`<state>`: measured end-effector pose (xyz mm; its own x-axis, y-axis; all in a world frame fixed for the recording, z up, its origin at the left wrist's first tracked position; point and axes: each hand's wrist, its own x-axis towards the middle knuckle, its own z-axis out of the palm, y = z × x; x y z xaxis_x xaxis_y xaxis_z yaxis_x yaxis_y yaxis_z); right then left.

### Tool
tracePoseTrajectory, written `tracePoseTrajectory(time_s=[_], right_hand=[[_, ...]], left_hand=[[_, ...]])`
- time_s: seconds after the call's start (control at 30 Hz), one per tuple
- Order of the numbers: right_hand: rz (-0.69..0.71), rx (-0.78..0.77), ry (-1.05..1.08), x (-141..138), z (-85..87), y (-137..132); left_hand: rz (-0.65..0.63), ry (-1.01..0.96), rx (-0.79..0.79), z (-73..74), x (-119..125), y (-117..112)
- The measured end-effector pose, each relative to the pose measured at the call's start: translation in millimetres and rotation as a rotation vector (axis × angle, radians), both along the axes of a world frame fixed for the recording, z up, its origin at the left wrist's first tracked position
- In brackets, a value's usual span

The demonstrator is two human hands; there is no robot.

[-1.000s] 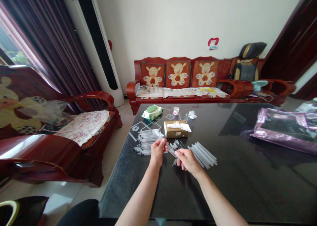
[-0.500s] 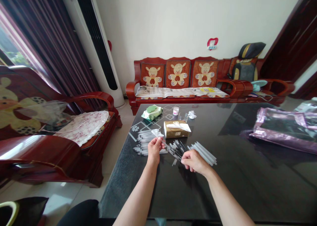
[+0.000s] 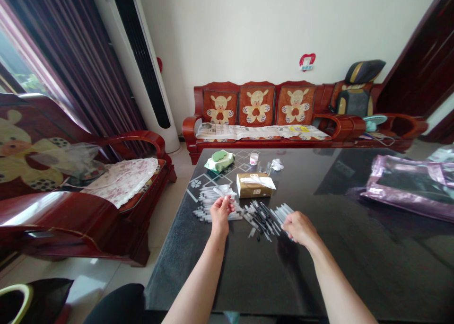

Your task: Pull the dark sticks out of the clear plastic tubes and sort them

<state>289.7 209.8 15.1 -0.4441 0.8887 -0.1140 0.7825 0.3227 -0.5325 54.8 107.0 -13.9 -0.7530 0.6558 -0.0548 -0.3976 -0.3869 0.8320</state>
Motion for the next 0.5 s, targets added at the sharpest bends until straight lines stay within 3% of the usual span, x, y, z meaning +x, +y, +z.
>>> tracePoseTrajectory(time_s=[0.17,0.5], right_hand=[[-0.061,0.067,-0.205,-5,6.8,-3],[-0.048,0.096,-0.263,-12,1.2,-4]], left_hand=[[-0.112,0.015,-0.018,4.8,13,1],[-0.225,0.050,-0.046,0.4,28,2]])
